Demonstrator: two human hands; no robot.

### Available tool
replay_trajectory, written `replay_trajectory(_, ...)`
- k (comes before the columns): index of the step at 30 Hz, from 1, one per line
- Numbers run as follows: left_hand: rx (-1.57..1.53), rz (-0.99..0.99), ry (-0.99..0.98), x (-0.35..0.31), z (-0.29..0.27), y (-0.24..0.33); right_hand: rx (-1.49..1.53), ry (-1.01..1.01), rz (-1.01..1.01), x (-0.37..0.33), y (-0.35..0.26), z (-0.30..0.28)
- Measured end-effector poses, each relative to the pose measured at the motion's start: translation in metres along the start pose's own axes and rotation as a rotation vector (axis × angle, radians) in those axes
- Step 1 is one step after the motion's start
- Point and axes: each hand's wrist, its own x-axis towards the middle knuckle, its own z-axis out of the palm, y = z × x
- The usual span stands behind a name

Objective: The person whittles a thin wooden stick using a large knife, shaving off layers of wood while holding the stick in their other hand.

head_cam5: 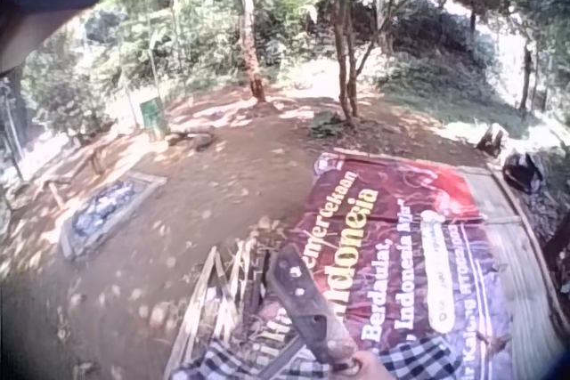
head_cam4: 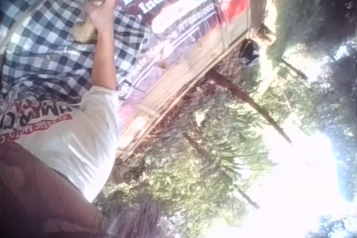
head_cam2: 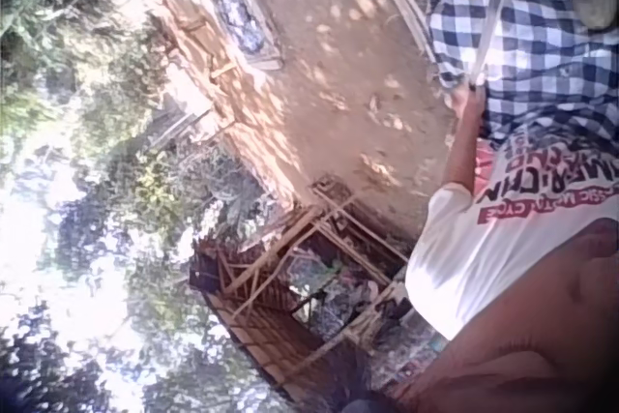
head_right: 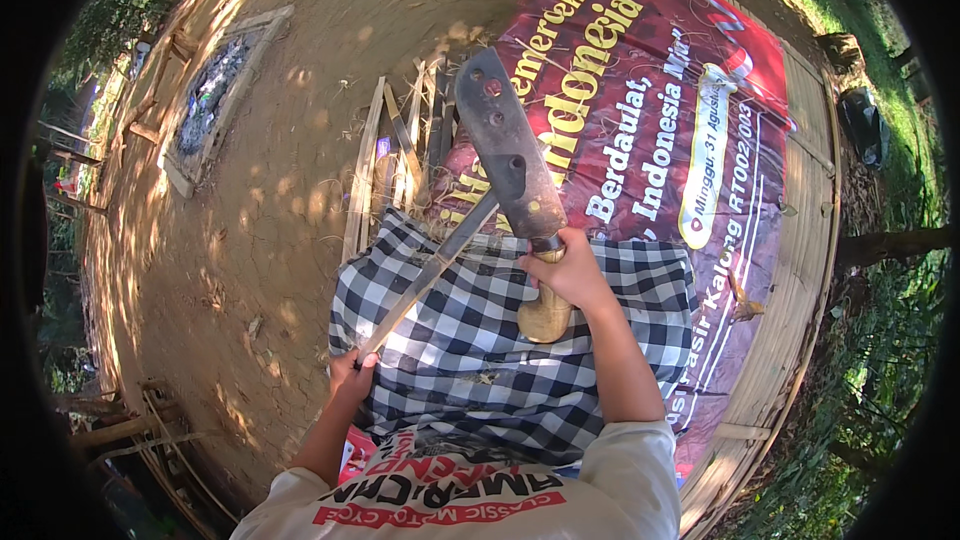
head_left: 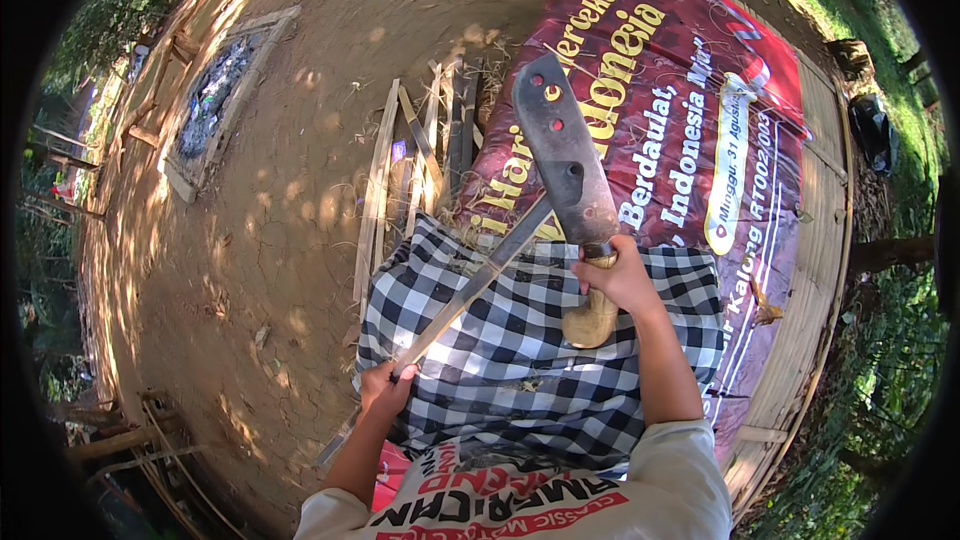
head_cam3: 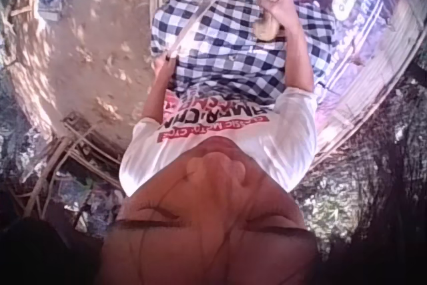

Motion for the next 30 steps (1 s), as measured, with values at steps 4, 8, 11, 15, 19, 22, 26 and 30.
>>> replay_trajectory(4, 0.003, 0.018, -0.011, 0.001, -0.002, 0.006, -0.224, -0.196, 0.155, -0.015, 0.009, 0.025)
replay_trajectory(8, 0.003, 0.083, -0.006, 0.003, -0.007, 0.009, -0.532, -0.212, -0.059, -0.020, 0.007, 0.035)
replay_trajectory(11, -0.019, 0.141, 0.012, 0.003, -0.007, 0.007, -0.294, -0.087, 0.003, -0.015, -0.012, 0.024)
replay_trajectory(15, -0.077, 0.153, 0.005, 0.007, -0.007, 0.012, -0.078, 0.018, 0.098, -0.012, -0.005, 0.012)
replay_trajectory(19, -0.081, 0.238, 0.025, 0.009, -0.009, 0.009, -0.380, -0.174, 0.121, -0.036, 0.007, 0.018)
replay_trajectory(22, -0.085, 0.218, -0.013, 0.012, -0.008, 0.001, -0.183, -0.116, 0.124, -0.035, -0.009, 0.010)
replay_trajectory(26, -0.106, 0.189, -0.005, 0.011, -0.007, 0.005, -0.110, 0.020, 0.115, -0.028, -0.005, 0.015)
replay_trajectory(30, -0.095, 0.202, 0.010, 0.014, -0.011, 0.004, -0.229, -0.108, 0.176, -0.030, 0.003, 0.017)
